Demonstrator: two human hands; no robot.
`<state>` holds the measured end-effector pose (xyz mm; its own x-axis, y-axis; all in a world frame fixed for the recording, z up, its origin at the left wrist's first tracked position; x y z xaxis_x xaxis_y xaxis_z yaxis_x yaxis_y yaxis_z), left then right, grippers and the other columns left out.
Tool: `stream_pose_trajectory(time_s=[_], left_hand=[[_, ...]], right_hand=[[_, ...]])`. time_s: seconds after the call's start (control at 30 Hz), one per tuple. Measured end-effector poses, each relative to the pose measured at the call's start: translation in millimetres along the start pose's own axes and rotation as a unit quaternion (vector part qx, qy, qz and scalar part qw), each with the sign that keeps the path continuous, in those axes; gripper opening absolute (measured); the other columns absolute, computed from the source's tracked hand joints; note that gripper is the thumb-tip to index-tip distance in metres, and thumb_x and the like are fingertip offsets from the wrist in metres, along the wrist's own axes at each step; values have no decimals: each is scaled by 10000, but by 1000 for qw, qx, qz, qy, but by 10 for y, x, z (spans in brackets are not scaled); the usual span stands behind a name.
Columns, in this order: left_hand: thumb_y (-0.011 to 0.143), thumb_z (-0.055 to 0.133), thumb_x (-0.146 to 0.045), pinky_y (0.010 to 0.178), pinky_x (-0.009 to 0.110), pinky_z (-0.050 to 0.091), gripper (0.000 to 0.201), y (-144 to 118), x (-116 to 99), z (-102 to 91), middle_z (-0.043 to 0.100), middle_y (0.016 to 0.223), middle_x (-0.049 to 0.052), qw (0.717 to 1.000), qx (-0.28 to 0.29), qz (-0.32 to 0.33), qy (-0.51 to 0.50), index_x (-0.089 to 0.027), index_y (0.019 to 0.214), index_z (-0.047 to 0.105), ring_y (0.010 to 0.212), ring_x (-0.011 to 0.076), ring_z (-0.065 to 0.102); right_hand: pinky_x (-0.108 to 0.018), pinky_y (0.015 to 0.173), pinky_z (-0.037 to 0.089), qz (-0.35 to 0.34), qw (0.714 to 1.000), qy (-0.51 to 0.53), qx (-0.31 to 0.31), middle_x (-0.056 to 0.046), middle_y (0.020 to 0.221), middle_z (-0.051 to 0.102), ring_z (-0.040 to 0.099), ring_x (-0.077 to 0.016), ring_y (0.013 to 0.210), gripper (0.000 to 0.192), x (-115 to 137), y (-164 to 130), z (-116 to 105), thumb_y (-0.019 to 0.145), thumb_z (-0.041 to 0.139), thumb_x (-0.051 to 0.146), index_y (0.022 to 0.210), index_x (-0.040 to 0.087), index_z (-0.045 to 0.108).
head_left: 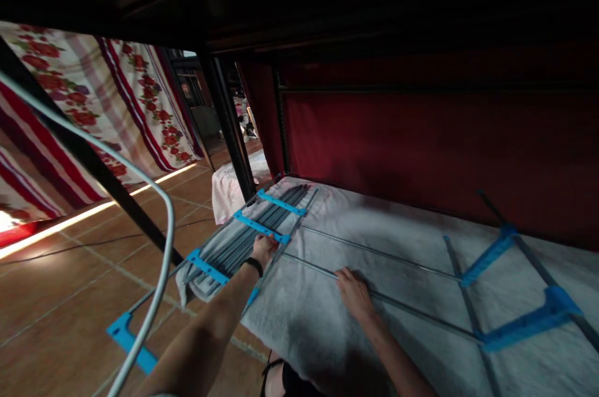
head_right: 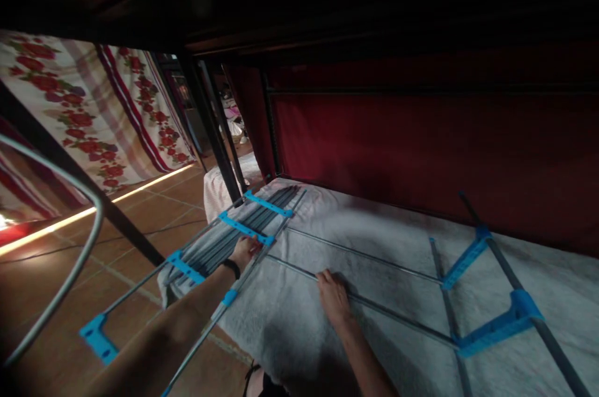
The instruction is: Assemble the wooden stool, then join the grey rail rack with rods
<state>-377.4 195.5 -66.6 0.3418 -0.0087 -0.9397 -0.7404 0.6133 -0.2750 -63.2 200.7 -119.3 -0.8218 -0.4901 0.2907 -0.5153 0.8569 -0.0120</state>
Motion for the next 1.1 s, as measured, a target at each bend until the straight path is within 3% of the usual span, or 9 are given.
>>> stream_pose_trajectory(time_s=[0.13, 0.37, 0.67, 0.9, 1.1], left_hand=[[635, 723, -110, 612, 264, 510, 323, 166, -12, 119, 511, 675, -54, 998, 41, 39, 39, -212, 743, 435, 601, 109, 561], [563, 756, -159, 623, 247, 469, 370, 204, -28, 266, 539, 695, -50, 989, 76, 103, 71, -212, 855, 535, 632, 113, 541], [575, 806, -378, 587, 276, 466, 382, -29, 49, 51, 604, 662, -1, 988, 82, 97, 86, -184, 783, 553, 639, 163, 602], [625, 765, -369, 573, 299, 495, 343, -183, 136, -65, 635, 684, 29, 992, 69, 74, 78, -188, 811, 541, 663, 203, 656], [642, 741, -328, 571, 291, 494, 296, -188, 129, -45, 610, 670, 18, 993, 57, 64, 86, -192, 795, 526, 678, 205, 669]], right_hand=[[-282, 904, 469, 1, 1000, -11, -15, -66, 1262, 646, 647, -190, 1060, 359, -17, -12, -5, 1023, 343, 211, 1244, 240, 625], [-262, 902, 472, 17, 1000, -12, 5, -52, 1296, 637, 646, -171, 1065, 367, -28, 2, -22, 1028, 349, 230, 1295, 253, 599], [-254, 865, 476, 4, 1000, -7, 2, -56, 1280, 626, 652, -159, 1030, 376, 47, -77, -130, 1038, 329, 233, 1321, 256, 576], [-252, 863, 474, -1, 999, -31, 11, -63, 1269, 627, 645, -159, 1027, 409, 58, -90, -177, 1035, 318, 224, 1370, 269, 548], [-267, 921, 462, -13, 999, -32, 21, -68, 1278, 637, 626, -173, 1071, 459, 71, -103, -135, 1000, 332, 128, 1384, 252, 550]])
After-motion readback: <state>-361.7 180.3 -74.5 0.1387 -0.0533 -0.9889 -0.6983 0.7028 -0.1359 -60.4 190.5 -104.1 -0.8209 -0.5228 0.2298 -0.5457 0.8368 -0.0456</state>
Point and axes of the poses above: each hand's wrist, its own y-axis towards the middle knuckle, its own z-axis out of the palm, x = y × z, the point moved 9 cm from there along y, towards the middle knuckle
